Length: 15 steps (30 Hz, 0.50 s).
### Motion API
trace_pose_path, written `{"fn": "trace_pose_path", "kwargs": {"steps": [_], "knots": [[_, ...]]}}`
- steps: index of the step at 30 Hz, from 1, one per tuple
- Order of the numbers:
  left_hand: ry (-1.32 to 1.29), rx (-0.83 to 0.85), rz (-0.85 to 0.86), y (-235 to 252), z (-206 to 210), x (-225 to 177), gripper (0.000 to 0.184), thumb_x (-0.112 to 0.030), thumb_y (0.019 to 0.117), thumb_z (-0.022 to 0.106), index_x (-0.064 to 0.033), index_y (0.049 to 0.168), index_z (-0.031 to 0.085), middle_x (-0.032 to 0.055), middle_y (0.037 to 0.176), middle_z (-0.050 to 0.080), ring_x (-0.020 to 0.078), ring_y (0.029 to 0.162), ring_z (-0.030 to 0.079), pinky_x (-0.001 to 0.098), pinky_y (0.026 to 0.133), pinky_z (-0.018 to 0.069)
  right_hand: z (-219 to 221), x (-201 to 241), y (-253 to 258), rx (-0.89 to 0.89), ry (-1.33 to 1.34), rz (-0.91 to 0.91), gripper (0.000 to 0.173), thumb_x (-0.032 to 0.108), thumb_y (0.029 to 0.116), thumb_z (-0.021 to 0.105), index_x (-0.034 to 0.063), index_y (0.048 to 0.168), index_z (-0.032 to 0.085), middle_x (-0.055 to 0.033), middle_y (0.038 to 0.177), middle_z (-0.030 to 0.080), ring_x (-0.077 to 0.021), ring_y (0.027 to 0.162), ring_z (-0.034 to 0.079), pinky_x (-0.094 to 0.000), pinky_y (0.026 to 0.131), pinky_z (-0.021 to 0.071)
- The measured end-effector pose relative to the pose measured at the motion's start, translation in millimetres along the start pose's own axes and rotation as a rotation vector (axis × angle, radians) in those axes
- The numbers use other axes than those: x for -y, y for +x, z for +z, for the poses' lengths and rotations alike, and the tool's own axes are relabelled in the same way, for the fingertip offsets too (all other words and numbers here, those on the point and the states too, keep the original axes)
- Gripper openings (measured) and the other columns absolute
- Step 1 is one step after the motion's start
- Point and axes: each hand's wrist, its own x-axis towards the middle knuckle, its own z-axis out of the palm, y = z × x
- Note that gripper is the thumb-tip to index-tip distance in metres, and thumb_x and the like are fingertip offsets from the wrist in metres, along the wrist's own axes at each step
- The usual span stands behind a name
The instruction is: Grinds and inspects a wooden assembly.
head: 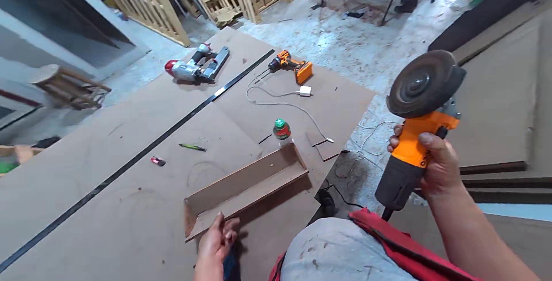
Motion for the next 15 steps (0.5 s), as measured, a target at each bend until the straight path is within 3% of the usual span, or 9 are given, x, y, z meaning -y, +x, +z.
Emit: {"fn": "trace_pose_path", "kwargs": {"steps": [2,4,6,8,9,11,13,15], "knots": [[0.266,0.085,0.008,-31.2,11.0,2.0,0.048,-0.042,0.1091,0.043,0.0009,0.102,0.064,0.0095,0.072,0.071,0.0133,0.044,0.055,0.0295,0.042,0.0479,3.5,-0.6,2.1,0.031,0.056,-0.001,0.054,0.04,0.082,0.079,0.01,0.123,0.059,-0.0134,0.106,0.069,-0.023,0.084,0.071,-0.0398,0.073,0.0628],[0.5,0.249,0.036,-60.7,33.2,2.4,0.047,-0.037,0.11,0.043,0.0043,0.105,0.065,0.0132,0.078,0.073,0.0192,0.052,0.063,0.0367,0.052,0.0572,4.0,-6.1,1.7,0.073,0.1,0.008,0.052,0.039,0.0841,0.076,0.0088,0.123,0.06,-0.0151,0.106,0.069,-0.0236,0.084,0.071,-0.0408,0.074,0.0626],[0.597,0.488,0.152,-91.8,69.2,1.5,0.036,-0.026,0.1089,0.048,0.0055,0.111,0.065,0.016,0.091,0.075,0.0236,0.071,0.073,0.0412,0.07,0.0629,6.5,-13.6,-0.2,0.115,0.153,0.03,0.05,0.04,0.0853,0.074,0.0074,0.121,0.061,-0.0159,0.104,0.069,-0.0236,0.082,0.071,-0.0407,0.073,0.0621],[0.613,0.775,0.325,-125.3,111.6,0.1,0.03,-0.021,0.1052,0.055,0.0039,0.12,0.065,0.017,0.107,0.075,0.0276,0.095,0.074,0.0451,0.087,0.0619,13.9,-20.9,-1.3,0.17,0.22,0.059,0.05,0.041,0.0854,0.074,0.0076,0.121,0.061,-0.0164,0.103,0.069,-0.024,0.082,0.071,-0.0407,0.074,0.0622],[0.62,0.908,0.415,-140.9,133.1,0.5,0.033,-0.023,0.1033,0.058,0.0018,0.124,0.065,0.0158,0.114,0.074,0.0284,0.103,0.073,0.0462,0.091,0.061,17.9,-25.2,-1.1,0.205,0.267,0.075,0.05,0.041,0.0857,0.074,0.0074,0.121,0.062,-0.0167,0.103,0.069,-0.0244,0.083,0.071,-0.0409,0.075,0.0623],[0.635,1.13,0.506,-170.8,174.2,4.8,0.057,-0.044,0.0972,0.065,-0.0017,0.135,0.059,0.0126,0.124,0.07,0.0276,0.112,0.07,0.0473,0.095,0.0599,26.9,-32.3,0.6,0.286,0.359,0.094,0.048,0.04,0.0876,0.072,0.0075,0.121,0.062,-0.0157,0.103,0.068,-0.0237,0.083,0.071,-0.0397,0.075,0.0619],[0.611,1.326,0.441,-192.4,211.6,13.4,0.085,-0.062,0.0874,0.071,-0.001,0.143,0.05,0.0123,0.13,0.066,0.0262,0.116,0.067,0.0465,0.097,0.0594,35.2,-37.2,7.7,0.354,0.462,0.112,0.046,0.04,0.0883,0.071,0.0076,0.121,0.062,-0.0144,0.103,0.068,-0.023,0.083,0.071,-0.0386,0.075,0.0615],[0.458,1.488,0.232,-205.2,242.5,24.1,0.091,-0.06,0.0821,0.078,0.0018,0.141,0.046,0.0191,0.129,0.066,0.0327,0.11,0.07,0.0498,0.093,0.0605,41.9,-41.0,21.7,0.404,0.58,0.133,0.049,0.04,0.0881,0.071,0.0068,0.123,0.061,-0.0136,0.103,0.068,-0.023,0.084,0.071,-0.0386,0.075,0.0614]]}}
